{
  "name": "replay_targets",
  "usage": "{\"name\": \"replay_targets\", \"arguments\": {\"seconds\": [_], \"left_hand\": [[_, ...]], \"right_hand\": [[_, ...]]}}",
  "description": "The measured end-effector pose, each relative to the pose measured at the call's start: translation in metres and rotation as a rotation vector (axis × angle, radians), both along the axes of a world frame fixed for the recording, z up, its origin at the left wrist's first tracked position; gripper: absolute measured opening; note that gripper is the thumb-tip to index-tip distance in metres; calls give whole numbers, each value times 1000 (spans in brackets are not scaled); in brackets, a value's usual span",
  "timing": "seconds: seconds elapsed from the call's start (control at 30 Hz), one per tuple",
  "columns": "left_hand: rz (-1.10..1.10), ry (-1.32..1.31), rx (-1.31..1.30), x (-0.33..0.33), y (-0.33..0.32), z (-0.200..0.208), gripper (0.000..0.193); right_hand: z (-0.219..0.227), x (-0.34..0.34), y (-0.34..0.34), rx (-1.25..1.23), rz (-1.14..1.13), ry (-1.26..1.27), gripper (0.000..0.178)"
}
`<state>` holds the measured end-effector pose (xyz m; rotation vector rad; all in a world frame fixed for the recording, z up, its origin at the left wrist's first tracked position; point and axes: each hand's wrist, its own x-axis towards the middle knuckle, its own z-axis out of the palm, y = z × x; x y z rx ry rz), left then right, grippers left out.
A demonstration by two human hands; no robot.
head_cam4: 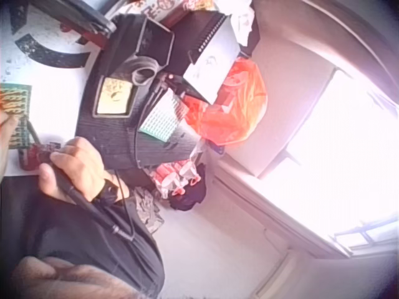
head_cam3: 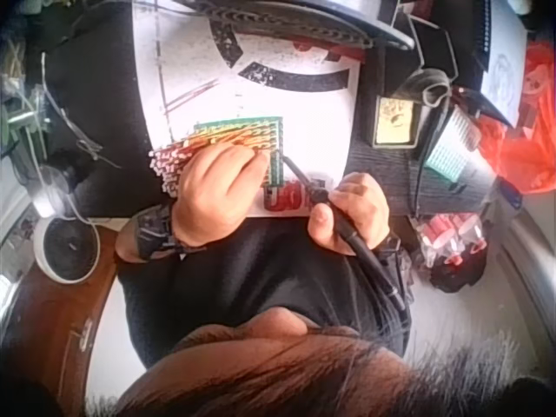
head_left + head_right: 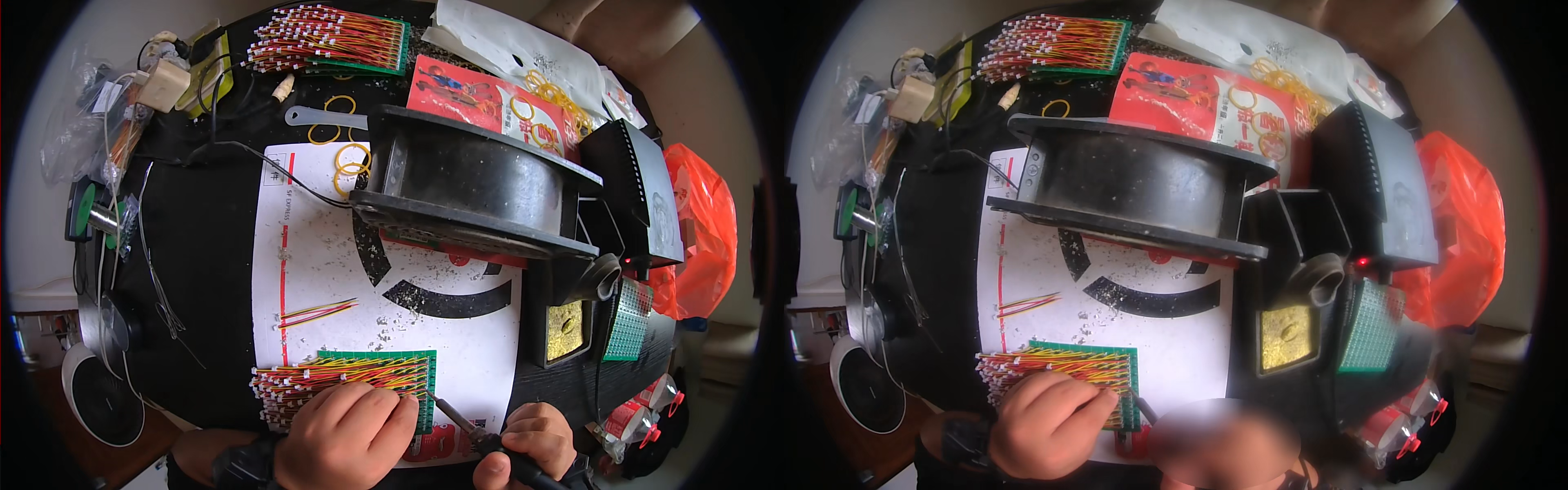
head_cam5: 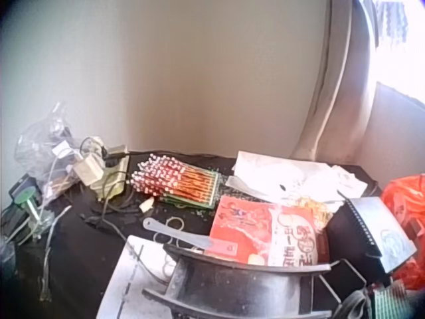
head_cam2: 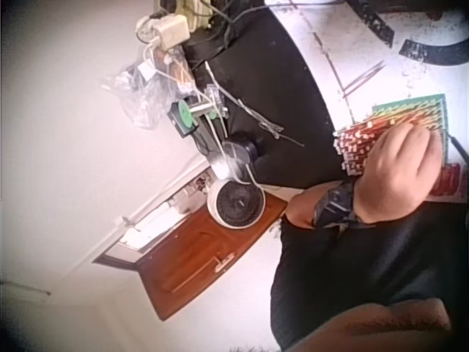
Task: Soldering various wires and electronic components onto a green printed circuit board.
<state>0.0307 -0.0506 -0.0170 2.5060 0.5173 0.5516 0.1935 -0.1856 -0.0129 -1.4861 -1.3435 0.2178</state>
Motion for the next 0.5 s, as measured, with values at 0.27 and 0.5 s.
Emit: {"name": "replay_targets", "arguments": {"seconds": [0.27,0.5], "left_hand": [[-19,15,-18,-1,2,2,22],[-16,28,-20,-1,2,1,22]], "right_hand": [[-9,-16,-19,-189,-215,44,29],[0,0,1,-26,5,-2,20]]}}
